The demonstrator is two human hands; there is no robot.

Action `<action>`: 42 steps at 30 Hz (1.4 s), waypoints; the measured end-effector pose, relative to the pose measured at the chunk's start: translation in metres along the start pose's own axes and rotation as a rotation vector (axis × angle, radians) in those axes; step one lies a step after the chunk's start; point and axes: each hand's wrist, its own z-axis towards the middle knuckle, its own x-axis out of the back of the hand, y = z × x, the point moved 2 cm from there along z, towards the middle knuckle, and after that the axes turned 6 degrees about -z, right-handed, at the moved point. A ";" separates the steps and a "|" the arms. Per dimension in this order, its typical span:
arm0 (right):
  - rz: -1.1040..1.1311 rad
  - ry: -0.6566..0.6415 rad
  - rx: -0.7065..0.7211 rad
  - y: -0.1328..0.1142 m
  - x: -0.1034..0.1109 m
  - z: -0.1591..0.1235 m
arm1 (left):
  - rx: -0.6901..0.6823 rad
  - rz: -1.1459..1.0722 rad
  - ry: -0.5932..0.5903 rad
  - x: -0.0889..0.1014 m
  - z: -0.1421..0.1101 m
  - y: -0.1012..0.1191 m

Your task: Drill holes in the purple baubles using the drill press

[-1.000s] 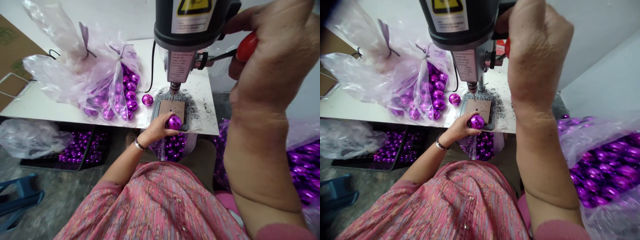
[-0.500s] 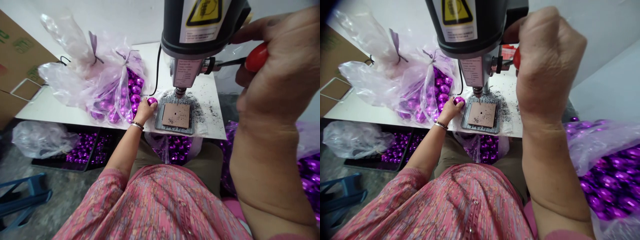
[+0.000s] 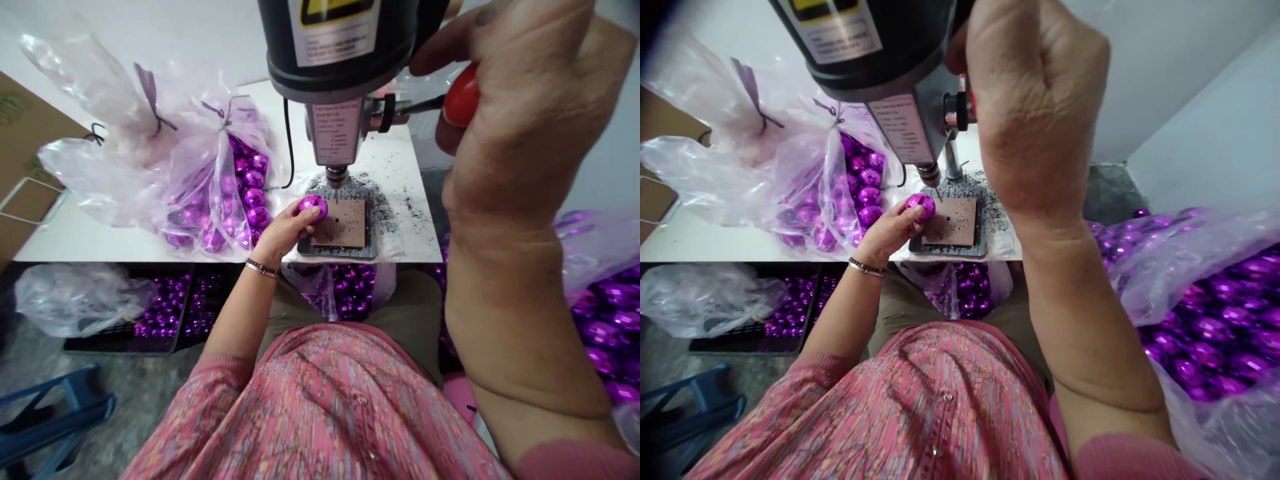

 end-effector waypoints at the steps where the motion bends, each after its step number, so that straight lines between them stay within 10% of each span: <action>1: 0.006 -0.001 -0.019 -0.003 0.000 0.000 | -0.003 0.033 -0.004 -0.003 0.000 0.001; 27: 0.004 -0.059 -0.095 -0.016 0.004 0.001 | -0.242 0.995 0.064 -0.046 0.001 0.010; 42: 0.055 0.045 -0.037 0.014 -0.001 -0.033 | -0.362 0.816 -0.008 -0.035 0.017 -0.012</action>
